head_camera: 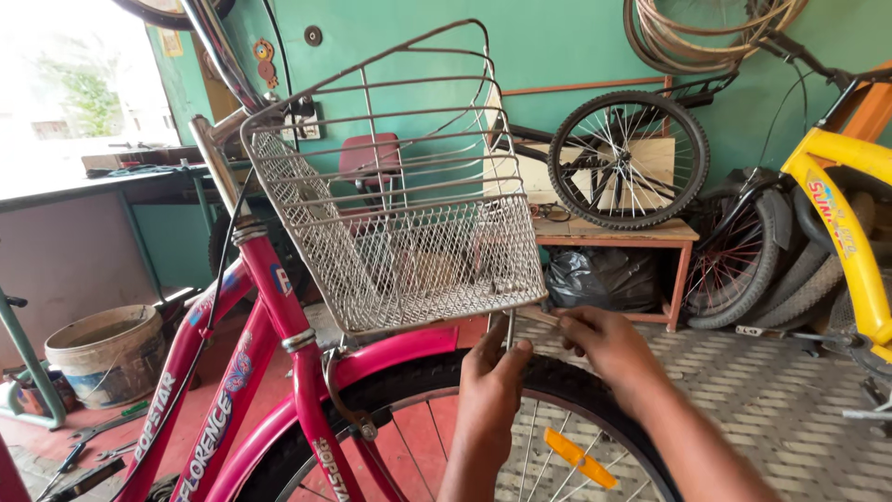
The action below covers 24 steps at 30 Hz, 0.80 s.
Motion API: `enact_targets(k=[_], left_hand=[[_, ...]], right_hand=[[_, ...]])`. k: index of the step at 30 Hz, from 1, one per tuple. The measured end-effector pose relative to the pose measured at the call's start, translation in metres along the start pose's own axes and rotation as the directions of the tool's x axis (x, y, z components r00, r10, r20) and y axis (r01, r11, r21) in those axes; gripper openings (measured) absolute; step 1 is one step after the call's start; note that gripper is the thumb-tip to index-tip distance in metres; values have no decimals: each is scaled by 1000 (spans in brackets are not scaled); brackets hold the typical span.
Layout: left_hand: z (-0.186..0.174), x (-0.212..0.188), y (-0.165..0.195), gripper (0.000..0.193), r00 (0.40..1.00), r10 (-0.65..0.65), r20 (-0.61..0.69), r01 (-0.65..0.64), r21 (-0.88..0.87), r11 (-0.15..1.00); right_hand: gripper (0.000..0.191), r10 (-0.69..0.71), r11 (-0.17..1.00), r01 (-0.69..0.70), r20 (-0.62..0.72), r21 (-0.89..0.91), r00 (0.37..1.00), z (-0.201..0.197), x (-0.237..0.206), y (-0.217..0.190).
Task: The person uses a wrench to tighten a bolt on the front basket of a pink bicycle. They repeatedly adjust the basket's position and tighten the fastener to secure it to the handlebars.
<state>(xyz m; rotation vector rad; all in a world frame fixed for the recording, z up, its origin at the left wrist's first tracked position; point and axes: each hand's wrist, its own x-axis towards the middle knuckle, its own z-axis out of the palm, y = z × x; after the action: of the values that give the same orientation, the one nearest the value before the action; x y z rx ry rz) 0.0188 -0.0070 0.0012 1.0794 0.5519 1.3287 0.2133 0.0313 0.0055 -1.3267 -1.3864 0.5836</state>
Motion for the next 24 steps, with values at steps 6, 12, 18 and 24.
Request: enact_targets(k=[6,12,18,24], left_hand=[[-3,3,4,65,999,9,48,-9,-12,1000],[-4,4,4,64,998,-30,64,32,-35,999],[-5,3,6,73,996,-63,65,64,-18,998],[-6,3,5,77,996,-67,64,68,-6,998]], right_hand=[[15,-458,884,410,-241,-224,856,29,-56,-29],[16,-532,842,453,-312,-293,787,40,-67,-44],[16,-437,884,323,-354,-338,827,39,-53,-36],[20,-339,938,290,-335,-189,879,39,-45,-27]])
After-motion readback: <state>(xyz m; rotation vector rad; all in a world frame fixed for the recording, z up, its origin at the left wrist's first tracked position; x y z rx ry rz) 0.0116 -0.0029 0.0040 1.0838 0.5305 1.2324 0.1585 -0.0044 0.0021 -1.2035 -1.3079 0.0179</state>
